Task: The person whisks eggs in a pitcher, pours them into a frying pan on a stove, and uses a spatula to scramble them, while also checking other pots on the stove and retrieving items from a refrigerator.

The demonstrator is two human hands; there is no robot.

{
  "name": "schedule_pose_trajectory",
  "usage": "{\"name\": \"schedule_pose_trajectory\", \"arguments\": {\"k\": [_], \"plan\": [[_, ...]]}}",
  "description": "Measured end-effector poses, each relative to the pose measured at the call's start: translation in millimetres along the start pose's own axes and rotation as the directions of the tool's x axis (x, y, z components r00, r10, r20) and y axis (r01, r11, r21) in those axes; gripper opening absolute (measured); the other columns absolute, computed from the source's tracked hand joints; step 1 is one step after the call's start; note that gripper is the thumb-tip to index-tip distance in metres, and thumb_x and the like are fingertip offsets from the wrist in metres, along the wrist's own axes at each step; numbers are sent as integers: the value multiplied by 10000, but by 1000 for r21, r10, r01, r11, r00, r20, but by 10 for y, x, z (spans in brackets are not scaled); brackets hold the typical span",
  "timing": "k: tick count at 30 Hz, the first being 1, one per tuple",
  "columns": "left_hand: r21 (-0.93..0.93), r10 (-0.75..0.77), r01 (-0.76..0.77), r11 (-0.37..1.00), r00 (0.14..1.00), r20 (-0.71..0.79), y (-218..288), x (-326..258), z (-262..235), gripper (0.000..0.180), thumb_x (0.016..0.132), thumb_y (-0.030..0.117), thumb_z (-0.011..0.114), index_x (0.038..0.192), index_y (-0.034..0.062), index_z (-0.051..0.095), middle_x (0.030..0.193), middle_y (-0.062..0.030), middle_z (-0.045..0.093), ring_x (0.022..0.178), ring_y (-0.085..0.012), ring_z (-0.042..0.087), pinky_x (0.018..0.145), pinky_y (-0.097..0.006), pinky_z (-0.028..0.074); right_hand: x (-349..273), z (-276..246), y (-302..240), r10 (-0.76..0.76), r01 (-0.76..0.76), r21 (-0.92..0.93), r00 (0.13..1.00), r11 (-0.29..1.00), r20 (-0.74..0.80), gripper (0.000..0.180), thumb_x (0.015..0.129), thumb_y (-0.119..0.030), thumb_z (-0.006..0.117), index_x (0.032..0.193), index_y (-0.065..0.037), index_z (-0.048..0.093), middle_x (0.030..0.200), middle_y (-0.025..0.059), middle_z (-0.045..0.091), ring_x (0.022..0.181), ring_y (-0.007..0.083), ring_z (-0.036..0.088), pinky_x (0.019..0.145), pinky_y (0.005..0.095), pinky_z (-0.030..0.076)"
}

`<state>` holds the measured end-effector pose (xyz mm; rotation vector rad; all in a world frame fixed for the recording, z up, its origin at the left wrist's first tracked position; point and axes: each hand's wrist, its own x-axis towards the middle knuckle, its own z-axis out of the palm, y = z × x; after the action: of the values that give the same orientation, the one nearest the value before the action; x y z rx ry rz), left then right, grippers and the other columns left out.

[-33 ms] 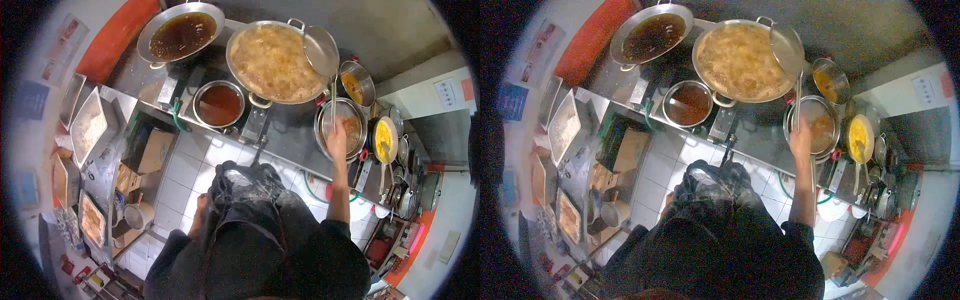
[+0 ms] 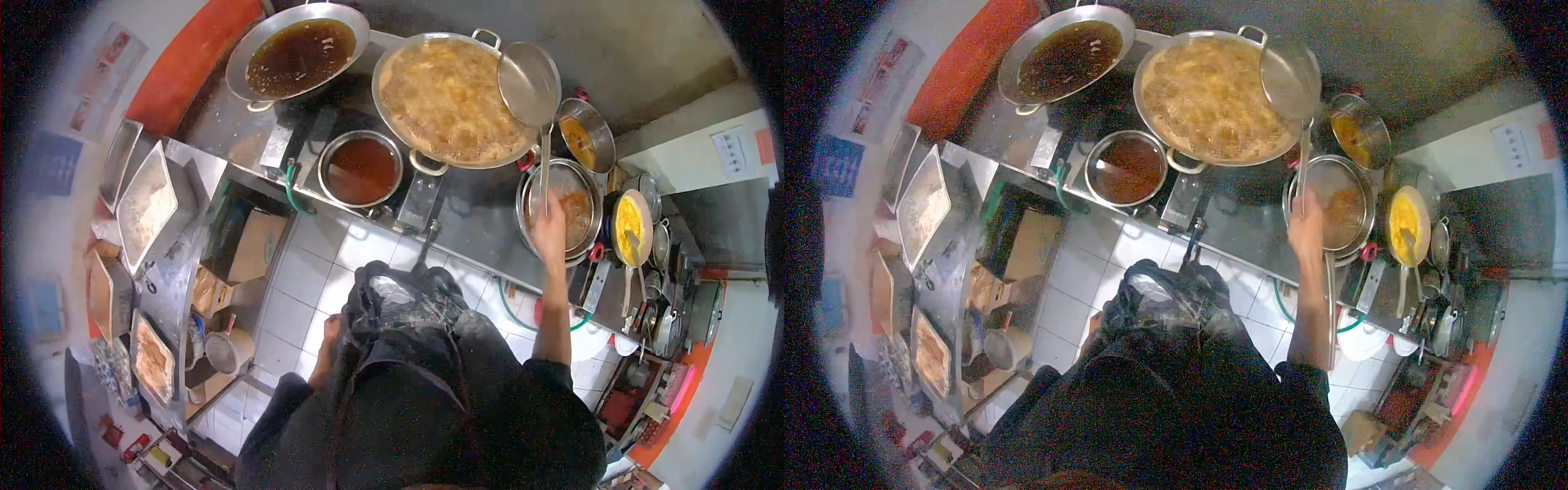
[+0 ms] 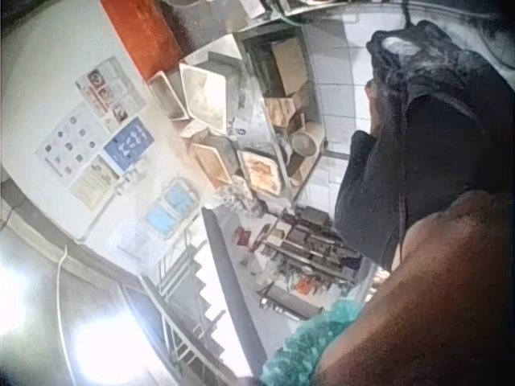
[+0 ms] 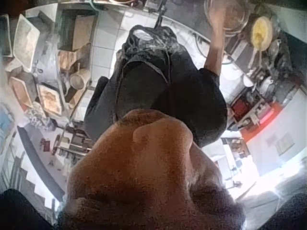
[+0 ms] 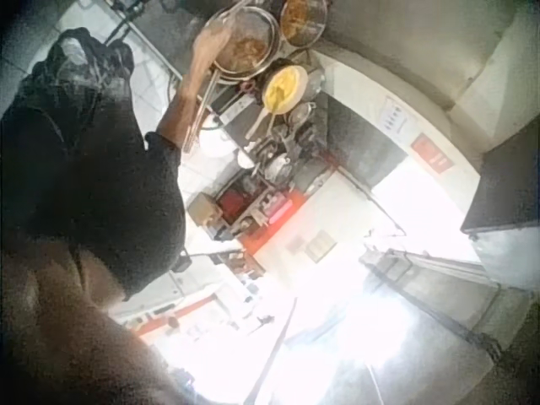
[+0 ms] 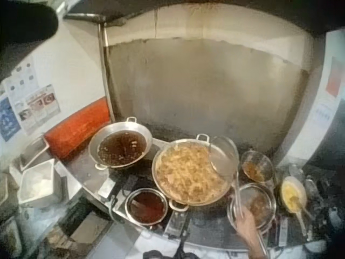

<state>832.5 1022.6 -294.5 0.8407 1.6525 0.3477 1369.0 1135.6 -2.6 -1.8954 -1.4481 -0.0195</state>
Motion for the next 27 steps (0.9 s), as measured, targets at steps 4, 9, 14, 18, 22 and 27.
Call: {"name": "schedule_pose_trajectory", "arguments": {"k": [4, 9, 14, 18, 22, 27], "plan": [[262, 352, -348, 900, 935, 30, 1, 82, -279, 264, 891, 162, 505, 1002, -32, 646, 856, -80, 661, 776, -139, 575, 697, -305, 471, -106, 36, -1178, 508, -745, 648, 624, 158, 594, 469, 977, -245, 489, 1406, -184, 308, 604, -71, 290, 397, -5, 203, 329, 163, 139], [94, 176, -178, 980, 984, 21, -346, 267, -790, 282, 895, 193, 499, 996, -32, 635, 840, -99, 662, 787, -129, 564, 717, -308, 473, -515, 368, -2035, 284, -770, 601, 540, -215, 793, 425, 974, -214, 483, 1377, -246, 348, 600, -62, 313, 401, 11, 243, 306, 175, 157], [147, 202, -215, 966, 975, 97, -529, 425, -1376, 269, 891, 187, 525, 1028, -16, 637, 880, -99, 660, 747, -150, 599, 646, -284, 481, -1021, 910, -2721, 89, -850, 409, 403, -333, 911, 404, 990, -188, 431, 1379, -229, 328, 623, -53, 306, 431, 24, 246, 317, 183, 211], [-102, -147, 167, 981, 973, 178, -456, 538, -1625, 282, 896, 178, 531, 1093, -11, 601, 931, -138, 657, 743, -221, 637, 577, -308, 513, -1289, 1403, -2755, 89, -871, 374, 366, -318, 926, 513, 980, -175, 439, 1441, -143, 216, 609, -64, 299, 436, 31, 263, 322, 188, 206], [111, 50, -72, 991, 979, 196, 63, 642, -1298, 240, 898, 230, 567, 979, 8, 609, 854, -101, 655, 666, -188, 617, 545, -305, 494, -1516, 2138, -2394, 139, -878, 359, 332, -317, 933, 469, 971, -170, 449, 1397, -132, 256, 633, -42, 368, 466, 63, 330, 365, 216, 262], [66, 445, -510, 857, 799, 404, 927, 817, 49, 295, 897, 280, 563, 988, 4, 617, 843, -139, 655, 763, -188, 623, 652, -324, 485, -1516, 2156, -2317, 214, -868, 370, 313, -331, 925, 494, 960, -238, 496, 1381, -92, 283, 725, 42, 542, 567, 134, 513, 467, 277, 447]]}}
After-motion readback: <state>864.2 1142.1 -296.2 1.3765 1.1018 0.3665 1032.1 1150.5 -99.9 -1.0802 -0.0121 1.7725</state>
